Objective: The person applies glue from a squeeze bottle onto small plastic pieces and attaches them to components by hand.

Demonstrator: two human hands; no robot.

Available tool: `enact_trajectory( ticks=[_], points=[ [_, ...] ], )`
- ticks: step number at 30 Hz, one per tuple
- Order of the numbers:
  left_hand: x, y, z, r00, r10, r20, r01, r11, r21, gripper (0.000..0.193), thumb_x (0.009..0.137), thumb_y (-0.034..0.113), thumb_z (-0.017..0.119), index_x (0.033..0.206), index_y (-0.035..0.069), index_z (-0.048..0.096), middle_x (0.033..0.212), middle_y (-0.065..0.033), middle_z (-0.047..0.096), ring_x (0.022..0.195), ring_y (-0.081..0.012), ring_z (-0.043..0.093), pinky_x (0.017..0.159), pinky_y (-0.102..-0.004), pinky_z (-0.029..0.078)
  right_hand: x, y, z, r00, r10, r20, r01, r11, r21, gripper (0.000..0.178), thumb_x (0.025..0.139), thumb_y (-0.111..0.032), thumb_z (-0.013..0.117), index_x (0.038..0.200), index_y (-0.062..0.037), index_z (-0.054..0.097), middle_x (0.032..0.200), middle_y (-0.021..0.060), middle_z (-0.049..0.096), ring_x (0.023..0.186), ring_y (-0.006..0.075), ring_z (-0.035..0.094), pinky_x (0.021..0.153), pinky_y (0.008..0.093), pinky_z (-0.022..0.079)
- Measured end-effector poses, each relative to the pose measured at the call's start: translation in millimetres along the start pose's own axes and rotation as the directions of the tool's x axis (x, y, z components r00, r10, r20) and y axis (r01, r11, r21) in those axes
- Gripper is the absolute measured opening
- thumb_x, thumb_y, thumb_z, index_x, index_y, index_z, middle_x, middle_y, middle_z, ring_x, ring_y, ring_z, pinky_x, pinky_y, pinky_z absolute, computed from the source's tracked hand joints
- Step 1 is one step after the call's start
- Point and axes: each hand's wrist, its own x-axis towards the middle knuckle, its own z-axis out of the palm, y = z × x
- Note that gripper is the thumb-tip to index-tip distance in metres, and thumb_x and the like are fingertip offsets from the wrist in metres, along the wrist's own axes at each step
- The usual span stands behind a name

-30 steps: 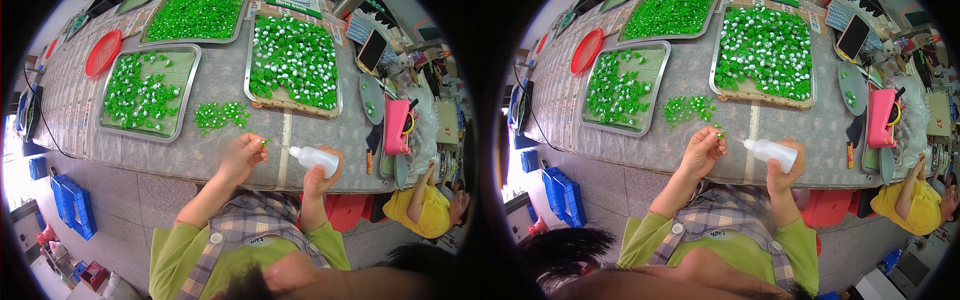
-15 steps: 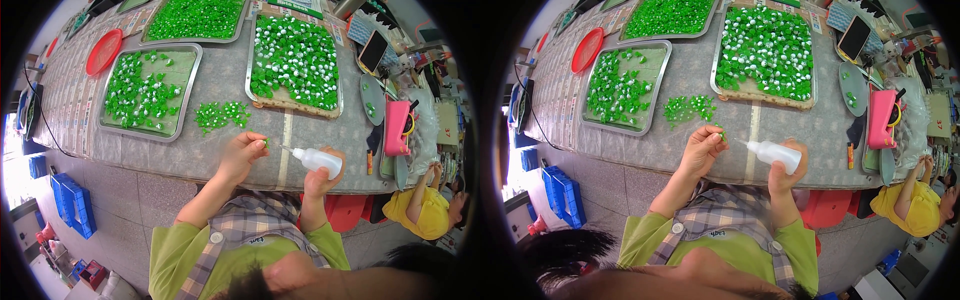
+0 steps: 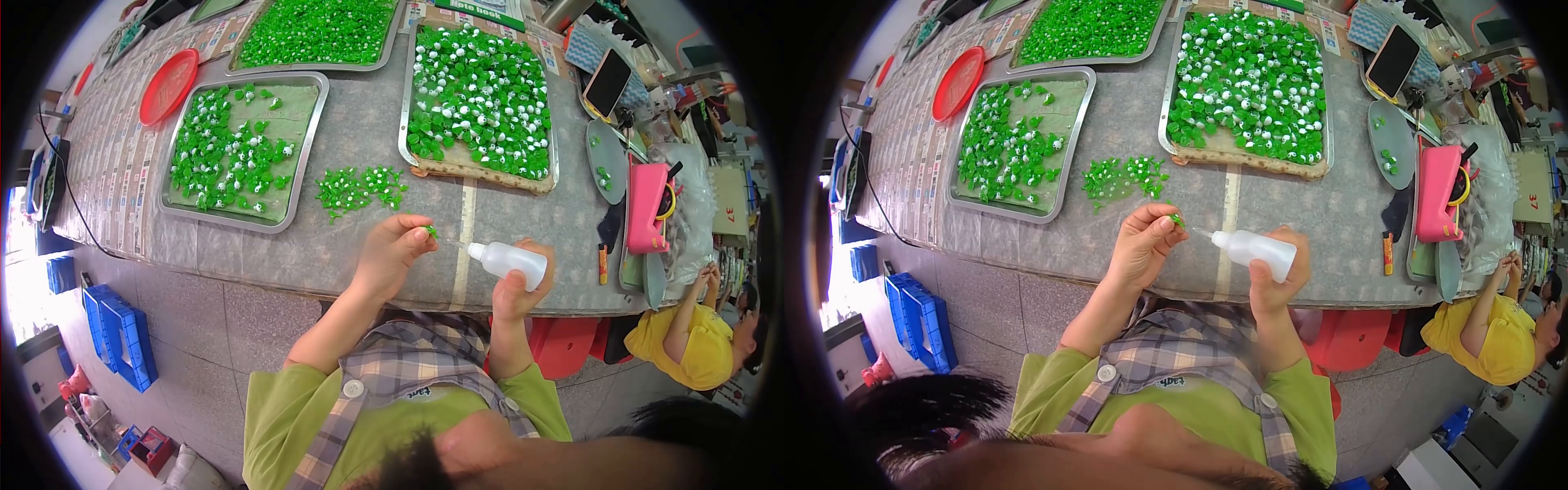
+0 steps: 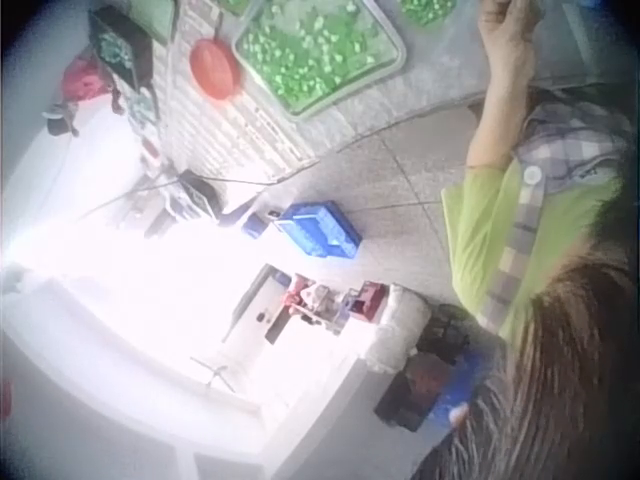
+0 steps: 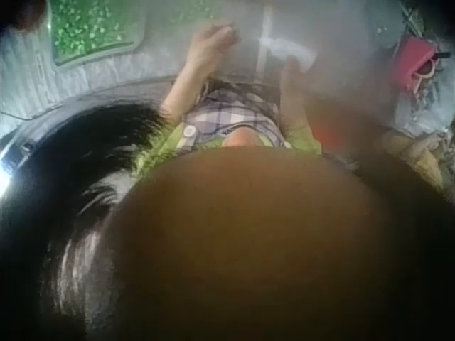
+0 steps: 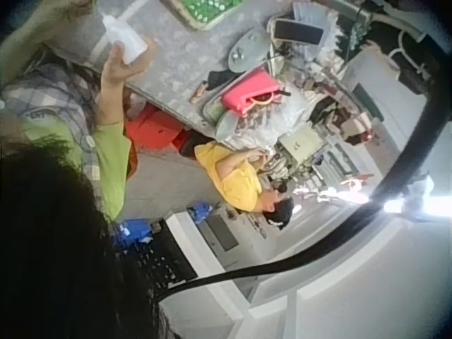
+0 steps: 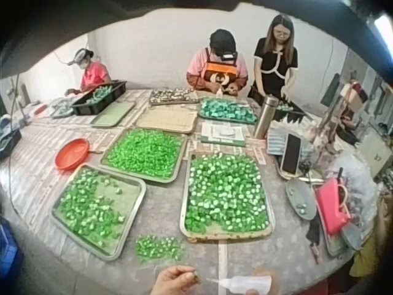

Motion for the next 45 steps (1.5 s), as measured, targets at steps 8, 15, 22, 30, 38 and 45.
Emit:
enact_trajectory(
  ticks=[8, 15, 22, 30, 38, 45],
  points=[
    [3.8, -5.5, -2.9, 1.000, 0.025, -0.001, -0.025, 1.000, 0.016, 0.012, 0.074, 0.004, 0.051, 0.086, 0.003, 0.051, 0.079, -0.0052, 0.054, 0.069, -0.0133, 0.054, 0.066, -0.0275, 0.046, 0.2, 2.6, -9.5, 0.990, 0.070, -0.121, -0.066, 0.997, 0.035, 0.043, 0.064, -0.037, 0.062, 0.080, -0.0013, 0.044, 0.071, 0.0033, 0.043, 0.060, 0.0100, 0.040, 0.055, 0.0211, 0.034],
    [1.0, -0.4, -7.6, 0.994, 0.058, -0.092, -0.064, 0.996, -0.058, 0.008, 0.072, 0.004, 0.053, 0.079, 0.005, 0.052, 0.070, -0.0019, 0.054, 0.062, -0.0112, 0.051, 0.059, -0.0250, 0.044, 40.7, 21.3, -58.7, 0.931, 0.333, -0.147, -0.333, 0.943, 0.025, 0.036, 0.070, -0.013, 0.059, 0.099, 0.0002, 0.042, 0.087, 0.0064, 0.050, 0.076, 0.0113, 0.049, 0.067, 0.0211, 0.040],
    [8.0, -2.5, -5.9, 0.996, 0.034, -0.084, -0.040, 0.997, -0.067, 0.009, 0.074, 0.007, 0.052, 0.082, 0.004, 0.051, 0.072, -0.0041, 0.054, 0.065, -0.0115, 0.053, 0.062, -0.0241, 0.046, 65.1, 59.6, -106.0, 0.906, 0.377, -0.191, -0.389, 0.921, -0.029, 0.030, 0.072, -0.008, 0.055, 0.099, 0.0020, 0.045, 0.091, 0.0049, 0.051, 0.081, 0.0091, 0.047, 0.072, 0.0207, 0.036],
    [9.0, -1.6, -13.6, 0.999, 0.040, -0.013, -0.041, 0.995, -0.088, 0.008, 0.073, 0.005, 0.053, 0.081, 0.006, 0.053, 0.076, 0.0000, 0.054, 0.068, -0.0097, 0.052, 0.063, -0.0255, 0.045, 60.5, 66.9, -100.2, 0.930, 0.296, -0.218, -0.347, 0.904, -0.250, 0.039, 0.070, -0.006, 0.056, 0.104, 0.0012, 0.038, 0.099, 0.0104, 0.048, 0.090, 0.0156, 0.046, 0.078, 0.0267, 0.035],
    [8.8, 0.5, -13.4, 0.999, 0.050, -0.011, -0.050, 0.996, -0.071, 0.008, 0.074, 0.009, 0.052, 0.081, 0.005, 0.052, 0.071, -0.0034, 0.054, 0.065, -0.0105, 0.053, 0.061, -0.0236, 0.046, 94.3, 21.8, -3.3, 0.937, 0.094, 0.335, 0.130, 0.798, -0.589, 0.014, 0.067, -0.009, 0.058, 0.079, -0.0041, 0.055, 0.067, 0.0062, 0.053, 0.063, 0.0198, 0.051, 0.056, 0.0287, 0.040],
    [1.1, 2.0, -7.5, 0.998, 0.043, -0.045, -0.047, 0.996, -0.078, 0.006, 0.073, 0.006, 0.053, 0.080, 0.004, 0.052, 0.068, -0.0010, 0.053, 0.062, -0.0096, 0.052, 0.062, -0.0247, 0.046, 117.6, 83.7, 22.9, 0.905, 0.085, 0.417, 0.277, 0.626, -0.728, 0.016, 0.065, -0.020, 0.059, 0.069, -0.0056, 0.053, 0.062, 0.0065, 0.050, 0.062, 0.0230, 0.050, 0.053, 0.0326, 0.039]
  ],
)
